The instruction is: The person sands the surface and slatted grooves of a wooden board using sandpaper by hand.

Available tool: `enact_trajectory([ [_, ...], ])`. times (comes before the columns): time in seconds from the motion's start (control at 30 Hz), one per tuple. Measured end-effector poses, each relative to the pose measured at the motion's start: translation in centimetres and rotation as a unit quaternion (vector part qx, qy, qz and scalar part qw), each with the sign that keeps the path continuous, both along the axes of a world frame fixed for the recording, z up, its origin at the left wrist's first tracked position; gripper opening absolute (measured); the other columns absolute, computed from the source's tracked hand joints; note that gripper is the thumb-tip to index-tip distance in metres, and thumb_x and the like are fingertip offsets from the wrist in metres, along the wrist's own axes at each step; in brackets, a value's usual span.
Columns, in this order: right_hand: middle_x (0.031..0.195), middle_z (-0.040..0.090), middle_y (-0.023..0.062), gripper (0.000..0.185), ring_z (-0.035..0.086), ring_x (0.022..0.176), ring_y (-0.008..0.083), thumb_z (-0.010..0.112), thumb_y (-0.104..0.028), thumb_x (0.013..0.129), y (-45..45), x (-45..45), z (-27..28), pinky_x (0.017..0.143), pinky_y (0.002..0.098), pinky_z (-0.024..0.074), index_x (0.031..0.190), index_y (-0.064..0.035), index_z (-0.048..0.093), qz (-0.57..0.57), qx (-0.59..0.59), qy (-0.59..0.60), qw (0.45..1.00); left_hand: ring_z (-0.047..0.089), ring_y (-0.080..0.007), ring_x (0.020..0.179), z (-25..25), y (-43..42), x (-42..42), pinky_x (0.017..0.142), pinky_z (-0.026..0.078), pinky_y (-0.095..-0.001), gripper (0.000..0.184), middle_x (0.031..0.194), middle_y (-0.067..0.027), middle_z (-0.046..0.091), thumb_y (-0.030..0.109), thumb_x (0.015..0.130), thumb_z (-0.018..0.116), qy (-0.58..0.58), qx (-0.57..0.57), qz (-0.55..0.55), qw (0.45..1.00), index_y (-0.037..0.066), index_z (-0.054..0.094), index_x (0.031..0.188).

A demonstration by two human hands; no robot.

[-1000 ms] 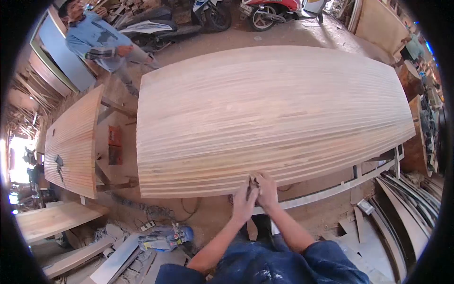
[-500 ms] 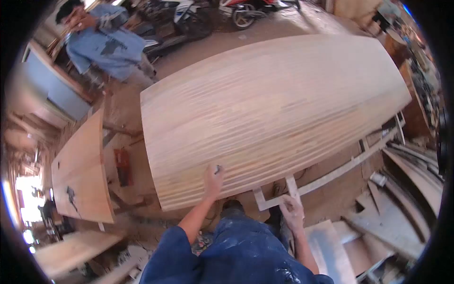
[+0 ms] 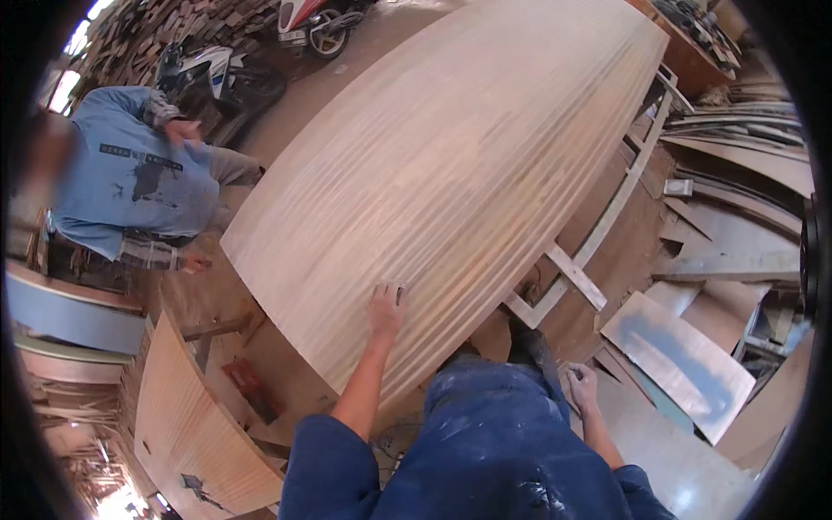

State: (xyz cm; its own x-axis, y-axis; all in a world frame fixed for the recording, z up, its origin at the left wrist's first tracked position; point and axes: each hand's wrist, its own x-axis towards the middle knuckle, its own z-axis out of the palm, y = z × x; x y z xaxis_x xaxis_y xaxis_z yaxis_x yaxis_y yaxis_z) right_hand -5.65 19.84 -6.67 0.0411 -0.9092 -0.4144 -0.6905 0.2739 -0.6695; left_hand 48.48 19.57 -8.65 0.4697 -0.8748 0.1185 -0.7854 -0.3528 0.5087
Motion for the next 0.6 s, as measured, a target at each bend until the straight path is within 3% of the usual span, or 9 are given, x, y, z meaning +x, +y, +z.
enact_trajectory([
  [0.07,0.093,0.076,0.0104,0.023,0.071,0.086,0.0170,0.070,-0.011,0.091,2.0,-0.7,-0.2,0.081,0.0312,0.0557,0.109,0.0030,0.074,-0.001,0.016,0.057,0.998,0.064,-0.0344,0.095,-0.4,-0.1,0.0,0.079,0.054,-0.0478,0.015,0.101,-0.0127,0.067,0.022,0.092,0.070,-0.016,-0.024,-0.020,0.999,0.009,0.069,0.099],
  [0.27,0.090,0.075,0.0110,0.020,0.070,0.080,0.0183,0.067,-0.008,0.090,6.4,-3.8,-3.3,0.074,0.0312,0.0559,0.104,0.0041,0.073,-0.102,0.075,0.026,0.992,0.063,-0.0350,0.097,-0.4,-0.1,-0.3,0.087,0.052,-0.0470,0.013,0.099,-0.0127,0.066,0.018,0.092,0.068,-0.042,-0.025,-0.055,0.997,0.007,0.070,0.098],
  [0.33,0.089,0.074,0.0103,0.019,0.070,0.079,0.0178,0.067,-0.008,0.090,5.7,-2.4,-0.3,0.074,0.0311,0.0557,0.104,0.0042,0.073,-0.128,0.098,0.010,0.987,0.064,-0.0320,0.094,-0.4,-0.3,-0.2,0.079,0.055,-0.0461,0.009,0.098,-0.0096,0.066,0.018,0.093,0.068,-0.050,-0.067,-0.063,0.995,0.009,0.071,0.096],
  [0.6,0.087,0.072,0.0085,0.017,0.069,0.081,0.0166,0.065,-0.006,0.091,5.8,-1.2,2.1,0.075,0.0310,0.0551,0.103,0.0039,0.072,-0.197,0.094,-0.012,0.976,0.062,-0.0341,0.096,-1.5,-1.6,-1.1,0.082,0.052,-0.0471,0.009,0.099,-0.0129,0.064,0.013,0.093,0.066,-0.025,-0.093,-0.069,0.993,0.006,0.070,0.096],
])
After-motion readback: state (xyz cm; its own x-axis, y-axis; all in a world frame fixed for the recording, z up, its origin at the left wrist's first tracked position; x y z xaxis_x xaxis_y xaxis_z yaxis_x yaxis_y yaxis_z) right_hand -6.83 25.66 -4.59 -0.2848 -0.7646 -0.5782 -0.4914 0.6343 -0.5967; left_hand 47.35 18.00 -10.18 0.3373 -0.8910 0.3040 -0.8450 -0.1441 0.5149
